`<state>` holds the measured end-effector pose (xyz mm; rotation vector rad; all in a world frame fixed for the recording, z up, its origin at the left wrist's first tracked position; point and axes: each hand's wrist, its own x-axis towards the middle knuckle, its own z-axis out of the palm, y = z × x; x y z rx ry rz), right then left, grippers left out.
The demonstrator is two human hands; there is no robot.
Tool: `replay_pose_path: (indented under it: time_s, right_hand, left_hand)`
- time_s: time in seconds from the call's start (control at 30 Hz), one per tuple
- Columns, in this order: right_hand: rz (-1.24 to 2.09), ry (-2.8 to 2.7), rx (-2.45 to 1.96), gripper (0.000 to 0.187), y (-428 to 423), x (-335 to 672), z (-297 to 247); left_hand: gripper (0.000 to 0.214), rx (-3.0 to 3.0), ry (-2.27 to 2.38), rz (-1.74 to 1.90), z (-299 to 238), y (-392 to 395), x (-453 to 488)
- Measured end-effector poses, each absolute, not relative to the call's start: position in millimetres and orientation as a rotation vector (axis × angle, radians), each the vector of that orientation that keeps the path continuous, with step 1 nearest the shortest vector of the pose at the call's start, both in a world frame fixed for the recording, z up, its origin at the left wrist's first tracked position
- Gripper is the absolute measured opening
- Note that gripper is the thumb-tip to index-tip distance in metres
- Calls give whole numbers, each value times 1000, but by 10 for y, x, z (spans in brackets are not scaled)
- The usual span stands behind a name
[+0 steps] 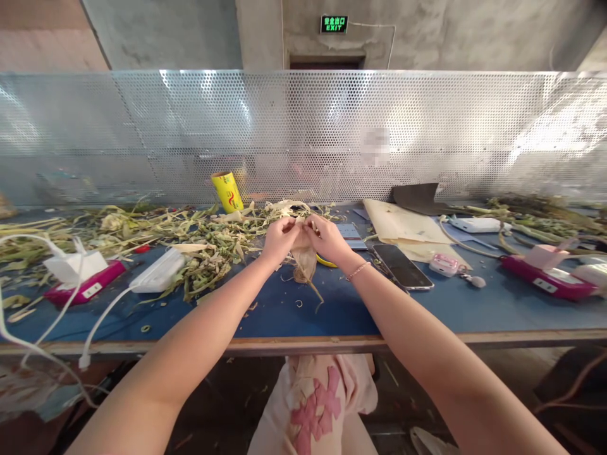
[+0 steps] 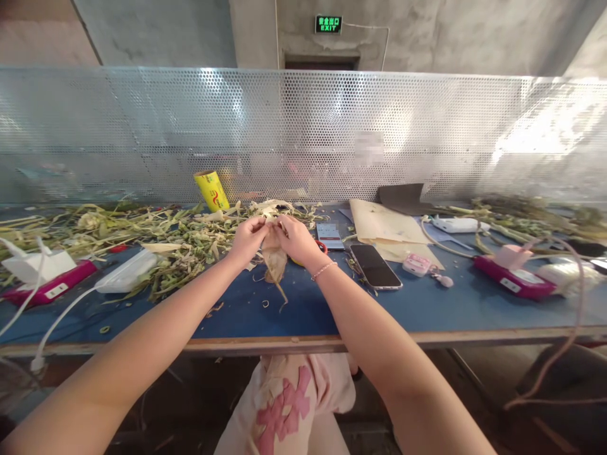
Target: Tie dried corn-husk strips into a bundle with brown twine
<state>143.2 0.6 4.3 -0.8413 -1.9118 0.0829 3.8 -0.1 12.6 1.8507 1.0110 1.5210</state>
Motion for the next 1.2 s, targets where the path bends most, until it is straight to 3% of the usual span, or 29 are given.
replay_pose_path:
  time_s: [0.33, 0.7, 1.0, 1.2]
  right_hand:
    - [1, -2031, -775, 17, -68, 1418, 80]
    - [345, -1890, -1018, 13, 18, 1379, 27]
    - [348, -1777, -1155, 18, 27, 1391, 81]
    - [245, -1845, -942, 17, 29, 1405, 70]
  left_hand:
    - [25, 1341, 960, 1463, 77, 72, 59]
    - [25, 1545, 966, 1603, 53, 170, 12]
    - [23, 1560, 989, 1504, -11, 217, -8]
    - [23, 1303, 981, 1466, 66, 141, 9]
